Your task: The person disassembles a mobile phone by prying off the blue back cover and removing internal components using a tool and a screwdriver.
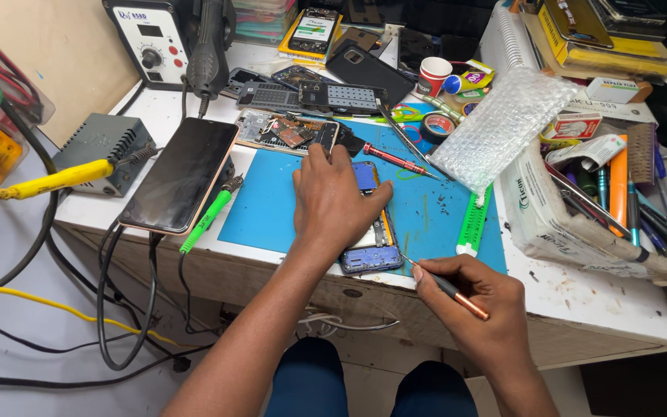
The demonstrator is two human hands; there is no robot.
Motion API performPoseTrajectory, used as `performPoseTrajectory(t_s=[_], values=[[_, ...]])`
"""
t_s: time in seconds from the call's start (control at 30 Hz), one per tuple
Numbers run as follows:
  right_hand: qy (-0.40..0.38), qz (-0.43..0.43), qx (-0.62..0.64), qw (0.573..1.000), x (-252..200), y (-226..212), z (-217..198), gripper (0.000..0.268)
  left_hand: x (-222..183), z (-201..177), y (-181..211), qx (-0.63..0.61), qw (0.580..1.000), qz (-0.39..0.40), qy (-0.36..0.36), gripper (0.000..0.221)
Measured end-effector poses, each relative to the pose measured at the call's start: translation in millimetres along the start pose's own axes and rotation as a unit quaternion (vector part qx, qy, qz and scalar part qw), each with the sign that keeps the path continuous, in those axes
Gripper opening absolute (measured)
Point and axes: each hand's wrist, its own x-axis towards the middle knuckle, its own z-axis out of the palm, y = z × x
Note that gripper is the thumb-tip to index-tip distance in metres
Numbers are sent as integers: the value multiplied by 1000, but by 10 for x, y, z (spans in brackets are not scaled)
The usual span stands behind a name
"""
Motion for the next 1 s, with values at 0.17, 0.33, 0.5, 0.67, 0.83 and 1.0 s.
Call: performPoseTrajectory(t_s=[0.17, 0.33, 0.5, 0.67, 0.83, 1.0], values=[[12, -4, -38, 999, -20, -57, 26, 17, 22, 0, 5, 5, 1000, -1, -8, 70], [7, 17, -16, 1000, 8, -77, 2, 19, 30, -14, 15, 0, 1000, -17, -26, 68], [-25, -20, -32, 999, 14, -39, -61, 21, 12, -19, 13, -7, 1000, -14, -13, 65], [-19, 61, 14, 998, 39, 2, -60, 20, 9, -20, 9, -10, 1000, -9, -8, 65], [-10, 64, 10, 998, 38, 18, -47, 18, 15, -32, 14, -12, 1000, -11, -18, 65], [9, 50, -10, 999, -8, 46, -30, 17, 5, -19, 10, -12, 1000, -9, -10, 66]])
